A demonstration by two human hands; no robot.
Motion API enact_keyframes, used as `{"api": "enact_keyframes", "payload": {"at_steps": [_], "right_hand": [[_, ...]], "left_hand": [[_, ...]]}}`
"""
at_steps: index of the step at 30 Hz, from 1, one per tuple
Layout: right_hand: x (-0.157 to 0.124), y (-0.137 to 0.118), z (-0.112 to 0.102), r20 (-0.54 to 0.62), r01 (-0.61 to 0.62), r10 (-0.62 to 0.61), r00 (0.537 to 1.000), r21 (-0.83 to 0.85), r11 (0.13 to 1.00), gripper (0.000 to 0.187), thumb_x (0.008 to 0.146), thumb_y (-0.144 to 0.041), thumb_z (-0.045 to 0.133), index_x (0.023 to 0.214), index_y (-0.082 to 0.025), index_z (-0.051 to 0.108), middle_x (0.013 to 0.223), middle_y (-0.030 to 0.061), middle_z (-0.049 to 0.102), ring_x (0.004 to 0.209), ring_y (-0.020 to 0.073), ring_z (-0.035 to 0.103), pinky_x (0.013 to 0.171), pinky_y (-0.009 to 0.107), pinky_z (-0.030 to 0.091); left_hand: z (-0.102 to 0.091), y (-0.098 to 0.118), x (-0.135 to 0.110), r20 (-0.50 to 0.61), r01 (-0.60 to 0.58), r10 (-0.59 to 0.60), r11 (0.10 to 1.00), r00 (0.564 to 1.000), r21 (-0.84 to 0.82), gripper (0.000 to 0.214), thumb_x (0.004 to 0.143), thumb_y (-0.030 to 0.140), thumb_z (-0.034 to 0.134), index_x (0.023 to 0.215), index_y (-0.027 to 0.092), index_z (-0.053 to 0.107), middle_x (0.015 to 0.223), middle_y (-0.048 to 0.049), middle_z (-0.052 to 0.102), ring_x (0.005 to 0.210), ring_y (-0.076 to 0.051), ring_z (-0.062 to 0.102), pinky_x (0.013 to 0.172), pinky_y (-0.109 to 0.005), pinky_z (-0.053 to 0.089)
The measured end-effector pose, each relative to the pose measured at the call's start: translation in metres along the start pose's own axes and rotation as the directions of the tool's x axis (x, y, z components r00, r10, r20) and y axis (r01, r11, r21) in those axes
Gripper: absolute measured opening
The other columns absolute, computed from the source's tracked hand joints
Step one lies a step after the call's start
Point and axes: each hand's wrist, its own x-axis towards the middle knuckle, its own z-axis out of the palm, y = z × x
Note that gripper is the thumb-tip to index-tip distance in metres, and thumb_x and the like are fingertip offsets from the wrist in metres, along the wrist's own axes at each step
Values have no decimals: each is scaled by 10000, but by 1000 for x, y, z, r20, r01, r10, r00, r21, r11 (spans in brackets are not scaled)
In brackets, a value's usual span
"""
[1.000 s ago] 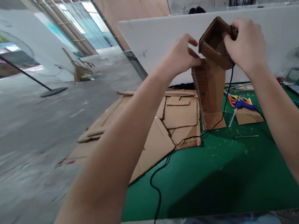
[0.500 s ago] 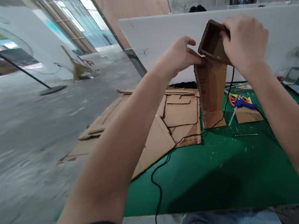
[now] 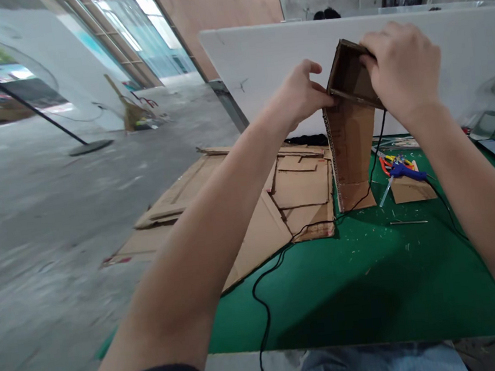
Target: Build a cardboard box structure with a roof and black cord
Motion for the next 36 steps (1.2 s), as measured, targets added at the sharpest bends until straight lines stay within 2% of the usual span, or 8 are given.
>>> {"api": "enact_keyframes", "payload": {"at_steps": [6,12,19,23,25,29,33,36], "right_hand": [[-5,4,-2,-74,20,-25,997,-61,998,246,949,-266,487,1117,-246,666,1120,78,669,1085,297,572,731,378,489],[-12,3,-5,-107,46,-59,993,-123,991,280,965,-282,444,1146,-267,657,1127,59,676,1093,293,591,661,367,497],[-16,-5,-13,-66,153,-165,984,-165,974,362,1006,-247,318,1166,-252,643,1169,56,664,1123,280,549,650,360,471],[-19,-8,-15,-44,179,-188,981,-160,971,388,1011,-257,294,1203,-242,630,1191,74,654,1132,296,533,654,365,459],[-20,-9,-16,-42,186,-195,980,-160,969,393,1012,-265,286,1206,-246,626,1184,76,656,1120,297,535,660,365,451],[-22,-7,-16,-12,203,-206,979,-107,973,377,1002,-281,300,1192,-248,624,1176,99,656,1110,305,524,680,363,441],[-23,-3,-9,40,153,-156,987,52,987,338,989,-302,325,1126,-246,629,1171,130,643,1126,330,501,730,397,435],[-26,0,-3,72,120,-129,989,117,986,331,991,-330,318,1116,-263,617,1165,124,643,1127,322,486,754,394,419]], "left_hand": [[-1,0,-3,65,-38,58,963,996,-266,742,729,137,653,1395,172,328,988,-63,660,959,-219,655,789,-341,467],[-1,-18,2,51,-200,236,904,971,-379,808,622,211,752,1365,275,442,1234,-80,574,1119,-251,564,916,-402,481],[0,-34,13,76,-388,494,760,866,-522,897,600,343,846,1379,416,405,1367,4,527,1306,-249,452,1102,-421,399],[10,-40,18,6,-424,575,610,818,-670,937,647,464,829,1435,383,328,1319,-19,562,1292,-249,501,1084,-416,426],[16,-42,17,-44,-412,551,565,833,-715,917,650,547,805,1424,349,355,1292,-43,575,1250,-257,543,1051,-412,451],[23,-43,12,-53,-319,433,570,900,-757,769,682,666,716,1333,353,451,1321,-56,549,1207,-270,563,867,-359,537],[22,-41,6,-38,-274,363,626,931,-730,596,807,641,600,1305,340,475,1240,-50,583,1178,-255,567,791,-309,534],[22,-38,4,-42,-304,380,664,924,-684,513,860,582,561,1301,330,492,1171,-38,606,1135,-230,580,808,-300,519]]}}
